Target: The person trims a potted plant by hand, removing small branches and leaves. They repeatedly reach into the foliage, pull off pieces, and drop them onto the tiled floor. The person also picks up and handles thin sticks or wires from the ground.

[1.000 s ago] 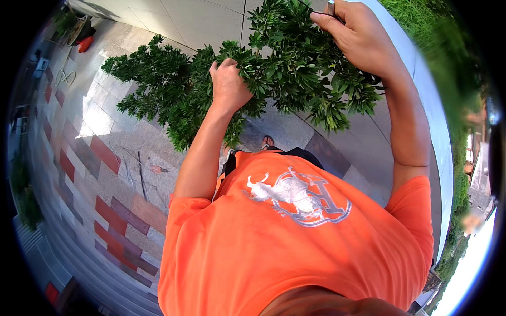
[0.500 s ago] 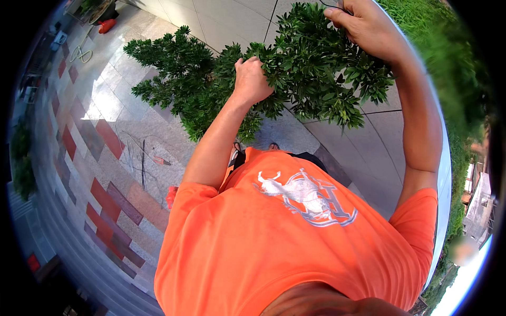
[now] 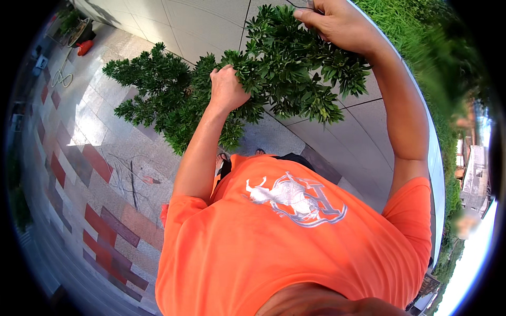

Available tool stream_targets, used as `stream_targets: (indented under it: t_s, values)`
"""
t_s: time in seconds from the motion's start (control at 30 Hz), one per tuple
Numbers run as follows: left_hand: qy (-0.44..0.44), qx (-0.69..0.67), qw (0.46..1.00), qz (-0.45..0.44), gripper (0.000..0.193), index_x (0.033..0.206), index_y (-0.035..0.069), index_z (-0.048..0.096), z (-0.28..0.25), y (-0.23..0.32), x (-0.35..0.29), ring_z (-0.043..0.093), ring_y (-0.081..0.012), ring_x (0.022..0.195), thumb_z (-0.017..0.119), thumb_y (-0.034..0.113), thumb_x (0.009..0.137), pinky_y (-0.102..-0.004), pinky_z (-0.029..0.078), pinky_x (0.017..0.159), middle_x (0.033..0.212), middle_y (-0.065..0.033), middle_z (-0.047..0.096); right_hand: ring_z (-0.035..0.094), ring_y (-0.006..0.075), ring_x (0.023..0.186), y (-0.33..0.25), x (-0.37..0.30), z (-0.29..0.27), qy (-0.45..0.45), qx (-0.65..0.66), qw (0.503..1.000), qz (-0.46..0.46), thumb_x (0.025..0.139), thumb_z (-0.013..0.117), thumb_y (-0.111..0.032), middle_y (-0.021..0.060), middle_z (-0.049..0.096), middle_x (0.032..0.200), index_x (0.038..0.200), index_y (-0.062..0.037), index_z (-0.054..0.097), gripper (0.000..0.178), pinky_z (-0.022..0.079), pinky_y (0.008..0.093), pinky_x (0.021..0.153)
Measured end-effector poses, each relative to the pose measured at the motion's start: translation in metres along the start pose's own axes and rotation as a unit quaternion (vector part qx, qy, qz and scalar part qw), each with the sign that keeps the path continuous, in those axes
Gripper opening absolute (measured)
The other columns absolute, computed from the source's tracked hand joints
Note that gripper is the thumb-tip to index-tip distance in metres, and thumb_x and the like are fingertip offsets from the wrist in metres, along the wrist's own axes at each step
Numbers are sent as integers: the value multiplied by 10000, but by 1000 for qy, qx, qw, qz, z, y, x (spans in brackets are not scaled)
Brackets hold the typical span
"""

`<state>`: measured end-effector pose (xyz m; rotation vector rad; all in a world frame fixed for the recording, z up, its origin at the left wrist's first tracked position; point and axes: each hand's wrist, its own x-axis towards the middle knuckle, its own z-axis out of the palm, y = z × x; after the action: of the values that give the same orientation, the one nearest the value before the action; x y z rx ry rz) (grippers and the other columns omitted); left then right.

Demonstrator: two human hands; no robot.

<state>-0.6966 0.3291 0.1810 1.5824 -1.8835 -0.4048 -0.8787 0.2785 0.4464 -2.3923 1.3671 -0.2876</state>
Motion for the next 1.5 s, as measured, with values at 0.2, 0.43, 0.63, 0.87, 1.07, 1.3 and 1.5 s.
stream_targets:
  t_s: [0.2,0.43,0.63,0.87,1.07,1.3,1.5]
  values:
    - [40,-68,997,3,225,928,101,718,-12,15,-4,633,-350,870,706,238,750,-484,487,838,859,-124,680,482,130,500,-6,-11,-6,-10,18,999,31,902,625,-242,72,515,531,708,34,624,337,396,345,503]
    - [217,-110,970,27,870,1405,-120,301,-29,34,-28,399,-434,1293,730,153,699,-474,335,1062,1385,-311,409,538,205,556,8,-3,-13,-13,-87,995,-56,863,694,-276,151,594,608,801,34,657,317,431,366,558]
    - [401,-83,898,160,495,1120,-31,553,-25,98,-71,552,-311,954,739,58,670,-424,437,823,1044,-161,577,632,298,655,20,0,-24,88,-109,955,-260,786,778,-352,174,645,740,927,15,662,409,463,380,591]
    - [202,-229,948,90,285,986,-13,578,47,116,-61,600,-334,828,693,-23,726,-392,503,733,944,-148,611,592,217,587,12,-2,-48,110,-390,754,-517,802,726,-210,140,622,883,1095,-51,598,357,450,328,475]
    - [332,-37,934,126,373,1071,-46,547,55,117,-34,505,-439,994,677,-4,723,-502,451,857,1108,-247,512,633,184,775,8,0,-53,-28,-544,650,-530,894,531,-168,174,559,1181,1102,-16,582,263,520,286,531]
    - [363,-54,928,61,558,1227,-115,415,75,107,-31,483,-481,1064,624,-16,720,-533,411,934,1195,-305,478,621,183,779,17,24,-53,-97,-569,610,-543,895,524,-192,95,575,933,872,-35,556,161,547,306,605]
    - [378,4,925,41,732,1326,-152,339,77,114,-13,500,-494,1080,673,33,702,-556,382,985,1172,-305,513,604,190,795,14,29,-48,-44,-596,546,-587,894,535,-199,63,578,847,793,-56,589,183,541,300,616]
